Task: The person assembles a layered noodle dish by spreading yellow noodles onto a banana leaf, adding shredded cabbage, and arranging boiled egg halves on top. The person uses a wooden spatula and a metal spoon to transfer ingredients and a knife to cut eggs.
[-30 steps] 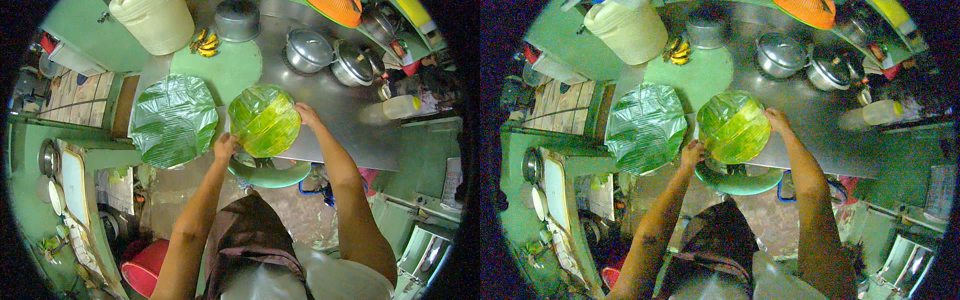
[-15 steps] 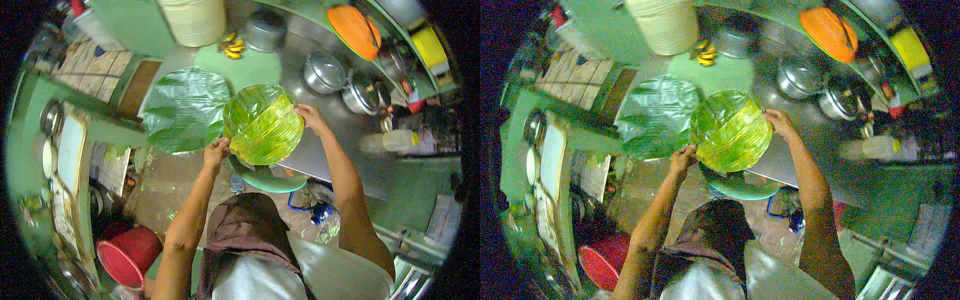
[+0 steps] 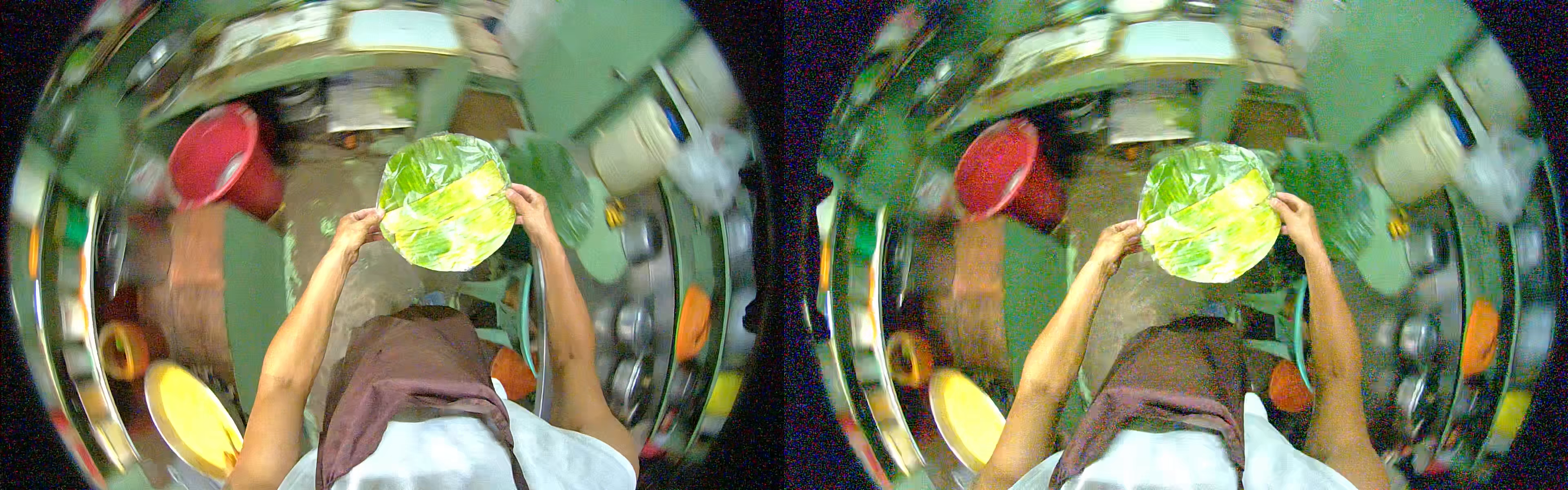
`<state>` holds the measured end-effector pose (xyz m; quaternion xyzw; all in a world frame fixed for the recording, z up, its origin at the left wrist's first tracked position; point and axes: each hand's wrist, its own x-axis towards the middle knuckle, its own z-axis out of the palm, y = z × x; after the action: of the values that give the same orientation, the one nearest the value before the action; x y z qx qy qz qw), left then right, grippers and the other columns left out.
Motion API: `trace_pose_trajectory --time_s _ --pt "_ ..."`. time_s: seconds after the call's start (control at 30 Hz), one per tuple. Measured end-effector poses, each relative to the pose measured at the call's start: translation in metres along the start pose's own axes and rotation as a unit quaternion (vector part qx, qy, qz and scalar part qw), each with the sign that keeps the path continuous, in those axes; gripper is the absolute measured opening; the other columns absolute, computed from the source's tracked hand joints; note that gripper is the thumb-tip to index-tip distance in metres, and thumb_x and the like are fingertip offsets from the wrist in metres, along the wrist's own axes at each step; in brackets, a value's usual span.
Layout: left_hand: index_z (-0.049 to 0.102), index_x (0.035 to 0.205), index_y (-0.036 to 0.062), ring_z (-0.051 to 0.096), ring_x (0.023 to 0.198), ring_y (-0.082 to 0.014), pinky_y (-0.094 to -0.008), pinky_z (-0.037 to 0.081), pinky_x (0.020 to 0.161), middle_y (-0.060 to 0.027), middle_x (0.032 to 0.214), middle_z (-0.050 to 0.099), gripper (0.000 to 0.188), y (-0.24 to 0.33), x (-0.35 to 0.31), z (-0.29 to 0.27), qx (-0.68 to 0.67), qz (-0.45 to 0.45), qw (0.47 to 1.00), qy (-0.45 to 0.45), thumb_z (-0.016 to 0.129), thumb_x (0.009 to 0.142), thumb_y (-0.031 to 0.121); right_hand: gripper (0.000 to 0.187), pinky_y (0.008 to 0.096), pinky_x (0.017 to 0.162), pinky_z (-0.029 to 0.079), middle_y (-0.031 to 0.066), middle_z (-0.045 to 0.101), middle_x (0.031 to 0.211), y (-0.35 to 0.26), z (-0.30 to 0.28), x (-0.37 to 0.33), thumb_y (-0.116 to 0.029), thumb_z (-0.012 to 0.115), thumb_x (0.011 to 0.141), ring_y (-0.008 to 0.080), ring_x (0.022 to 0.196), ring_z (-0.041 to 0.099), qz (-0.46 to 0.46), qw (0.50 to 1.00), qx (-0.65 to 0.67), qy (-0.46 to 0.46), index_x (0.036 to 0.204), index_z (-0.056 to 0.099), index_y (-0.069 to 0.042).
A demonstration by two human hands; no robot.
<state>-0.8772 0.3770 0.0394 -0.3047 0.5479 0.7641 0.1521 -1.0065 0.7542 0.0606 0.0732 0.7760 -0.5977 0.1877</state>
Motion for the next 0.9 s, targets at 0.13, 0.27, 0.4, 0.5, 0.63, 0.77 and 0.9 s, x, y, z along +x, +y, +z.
trace_pose_trajectory --time_s 0.13,0.27,0.4,0.5,0.63,0.77,0.9 --pt "0.07 0.108 0.0071 0.061 0.075 -0.0107 -0.0277 0.05 0.069 -0.002 0.095 0.07 0.03 0.0 -0.017 -0.058 -0.004 0.033 0.991 0.133 0.07 0.088 0.03 0.05 0.0322 0.072 0.052 0.0046 0.067 0.111 -0.028 0.08 0.069 -0.038 0.067 0.088 0.0161 0.099 0.062 0.043 0.989 -0.063 -0.123 0.126 0.06 -0.006" --pt "0.066 0.117 0.0077 0.061 0.086 -0.0118 -0.0296 0.049 0.075 0.0002 0.102 0.069 0.035 -0.064 -0.016 -0.015 -0.074 0.03 0.967 0.241 0.07 0.089 0.028 0.044 0.0319 0.074 0.052 0.0051 0.067 0.106 -0.028 0.086 0.107 -0.029 0.067 0.089 0.0146 0.095 0.062 0.012 0.969 -0.09 -0.229 0.123 0.062 -0.003" --pt "0.065 0.118 0.008 0.061 0.086 -0.0111 -0.0288 0.05 0.077 0.0007 0.102 0.068 0.035 -0.129 -0.019 0.065 -0.194 0.035 0.921 0.335 0.071 0.089 0.027 0.04 0.0252 0.08 0.049 0.0069 0.069 0.101 -0.039 0.076 0.134 -0.024 0.069 0.088 0.0123 0.088 0.063 -0.035 0.947 -0.144 -0.284 0.118 0.064 0.001" --pt "0.065 0.117 0.0084 0.062 0.087 -0.012 -0.0293 0.051 0.08 0.0005 0.102 0.068 0.033 -0.139 -0.028 0.121 -0.258 0.089 0.88 0.389 0.07 0.089 0.025 0.04 0.0277 0.082 0.05 0.0096 0.071 0.101 -0.064 0.068 0.174 -0.028 0.07 0.087 0.0149 0.091 0.064 -0.163 0.889 -0.19 -0.383 0.115 0.066 0.002" --pt "0.062 0.12 0.0073 0.061 0.088 -0.0124 -0.0287 0.051 0.079 -0.0001 0.102 0.066 0.037 -0.159 0.007 0.196 -0.34 0.09 0.855 0.381 0.069 0.09 0.027 0.041 0.0305 0.086 0.05 0.0127 0.071 0.105 -0.07 0.06 0.222 -0.031 0.068 0.087 0.0183 0.095 0.066 -0.213 0.842 -0.279 -0.41 0.116 0.067 0.0" --pt "0.061 0.12 0.0096 0.057 0.089 -0.0135 -0.0297 0.051 0.075 -0.0014 0.104 0.063 0.044 -0.184 0.027 0.21 -0.37 0.114 0.817 0.427 0.075 0.085 0.033 0.043 0.0319 0.087 0.05 0.012 0.071 0.107 -0.067 0.067 0.225 -0.033 0.068 0.087 0.0195 0.095 0.066 -0.265 0.823 -0.322 -0.386 0.117 0.066 -0.002" --pt "0.056 0.13 0.0092 0.055 0.108 -0.0197 -0.0361 0.05 0.091 -0.0061 0.126 0.057 0.047 -0.198 0.028 0.223 -0.375 0.12 0.808 0.44 0.069 0.089 0.029 0.046 0.0336 0.087 0.05 0.0114 0.07 0.109 -0.081 0.068 0.203 -0.035 0.068 0.086 0.021 0.096 0.066 -0.244 0.827 -0.336 -0.378 0.119 0.065 -0.002"
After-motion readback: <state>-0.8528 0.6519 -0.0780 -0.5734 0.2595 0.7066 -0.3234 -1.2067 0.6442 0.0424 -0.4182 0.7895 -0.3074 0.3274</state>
